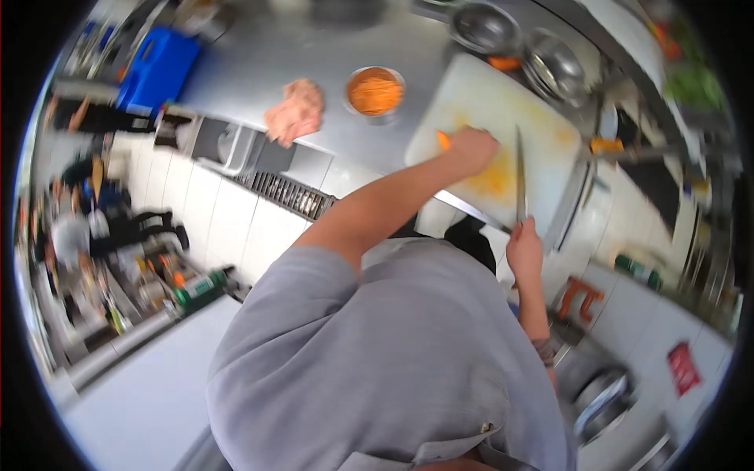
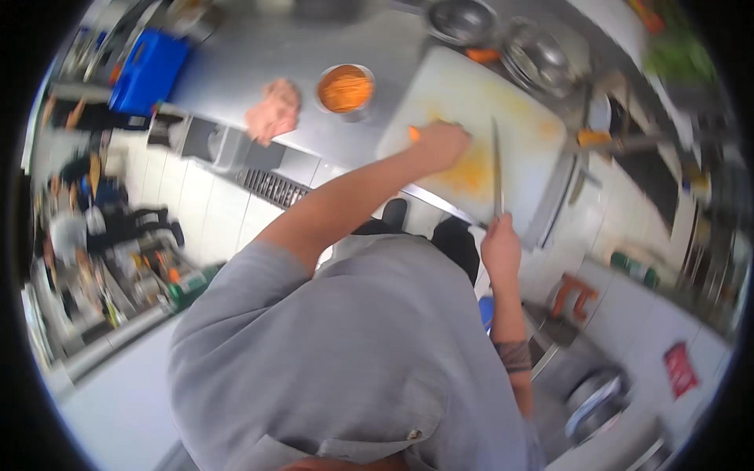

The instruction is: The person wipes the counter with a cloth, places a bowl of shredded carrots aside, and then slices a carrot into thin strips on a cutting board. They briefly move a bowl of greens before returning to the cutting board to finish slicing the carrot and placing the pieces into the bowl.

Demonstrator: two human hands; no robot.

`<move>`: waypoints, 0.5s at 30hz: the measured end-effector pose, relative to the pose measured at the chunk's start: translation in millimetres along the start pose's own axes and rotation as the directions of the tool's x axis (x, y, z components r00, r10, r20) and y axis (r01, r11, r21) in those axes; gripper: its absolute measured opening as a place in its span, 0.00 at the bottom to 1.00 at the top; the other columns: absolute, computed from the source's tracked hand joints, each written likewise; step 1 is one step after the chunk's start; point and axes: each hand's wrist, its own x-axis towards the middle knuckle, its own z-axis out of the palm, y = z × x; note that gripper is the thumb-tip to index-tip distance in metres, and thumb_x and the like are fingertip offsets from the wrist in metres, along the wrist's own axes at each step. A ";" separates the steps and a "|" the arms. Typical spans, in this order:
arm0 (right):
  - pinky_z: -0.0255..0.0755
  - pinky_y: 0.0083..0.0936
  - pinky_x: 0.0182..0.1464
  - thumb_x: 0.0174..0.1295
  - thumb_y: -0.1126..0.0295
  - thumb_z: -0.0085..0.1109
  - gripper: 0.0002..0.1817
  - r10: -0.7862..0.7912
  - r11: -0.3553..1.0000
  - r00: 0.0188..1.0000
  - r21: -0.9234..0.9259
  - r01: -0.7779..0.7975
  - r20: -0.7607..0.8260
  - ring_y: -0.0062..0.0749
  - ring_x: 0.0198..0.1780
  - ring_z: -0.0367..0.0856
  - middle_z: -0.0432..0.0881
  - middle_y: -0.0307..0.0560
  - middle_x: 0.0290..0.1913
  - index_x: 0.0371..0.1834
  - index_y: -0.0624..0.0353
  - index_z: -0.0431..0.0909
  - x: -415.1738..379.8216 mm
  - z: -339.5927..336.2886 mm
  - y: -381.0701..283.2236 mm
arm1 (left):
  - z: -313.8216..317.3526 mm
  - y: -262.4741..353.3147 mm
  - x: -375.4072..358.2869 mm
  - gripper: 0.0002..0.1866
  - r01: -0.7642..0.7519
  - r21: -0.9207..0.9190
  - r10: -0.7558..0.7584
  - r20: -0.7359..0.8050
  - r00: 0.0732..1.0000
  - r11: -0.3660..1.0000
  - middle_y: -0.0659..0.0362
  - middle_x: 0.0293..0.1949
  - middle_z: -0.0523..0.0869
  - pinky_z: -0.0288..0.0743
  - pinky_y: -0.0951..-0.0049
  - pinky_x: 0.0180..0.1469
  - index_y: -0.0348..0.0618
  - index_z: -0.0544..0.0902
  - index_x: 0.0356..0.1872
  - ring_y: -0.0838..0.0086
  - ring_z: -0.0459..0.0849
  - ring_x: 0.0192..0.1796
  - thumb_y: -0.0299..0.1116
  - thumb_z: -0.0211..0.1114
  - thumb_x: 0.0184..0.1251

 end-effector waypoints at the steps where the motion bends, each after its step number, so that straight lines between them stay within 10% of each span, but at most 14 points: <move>1: 0.77 0.69 0.48 0.81 0.64 0.51 0.13 -0.008 1.000 1.000 -0.001 0.008 -0.025 0.80 0.46 0.85 0.87 0.77 0.40 0.58 0.62 0.71 0.7 5.1 1.6 | 0.3 -1.1 2.8 0.12 0.030 -0.058 -0.029 0.018 0.999 0.998 0.46 0.52 0.92 0.87 0.50 0.58 0.42 0.91 0.48 0.52 0.93 0.56 0.29 0.65 0.68; 10: 0.76 0.68 0.50 0.84 0.61 0.49 0.16 -0.072 0.993 0.997 -0.093 0.070 -0.024 0.82 0.48 0.84 0.87 0.79 0.43 0.57 0.66 0.70 16.0 16.5 18.5 | 15.7 9.3 -8.8 0.10 0.100 -0.006 -0.100 -0.151 0.983 0.995 0.49 0.52 0.90 0.88 0.55 0.56 0.43 0.93 0.46 0.54 0.89 0.57 0.30 0.68 0.68; 13: 0.83 0.47 0.19 0.84 0.61 0.48 0.17 -0.136 0.990 0.990 -0.037 0.134 -0.039 0.61 0.25 0.88 0.85 0.69 0.33 0.55 0.68 0.68 35.4 41.1 60.8 | 12.9 13.7 1.8 0.10 0.064 -0.040 -0.071 -0.195 0.978 0.997 0.50 0.52 0.89 0.89 0.55 0.55 0.42 0.93 0.46 0.54 0.89 0.57 0.30 0.68 0.68; 15: 0.83 0.47 0.19 0.84 0.60 0.48 0.17 -0.139 0.990 0.990 -0.030 0.138 -0.026 0.60 0.24 0.88 0.85 0.68 0.33 0.54 0.68 0.68 36.7 38.0 59.5 | 3.1 9.2 -0.8 0.11 0.030 -0.067 -0.044 -0.215 0.976 0.997 0.50 0.53 0.89 0.89 0.54 0.55 0.42 0.92 0.47 0.54 0.88 0.57 0.30 0.68 0.68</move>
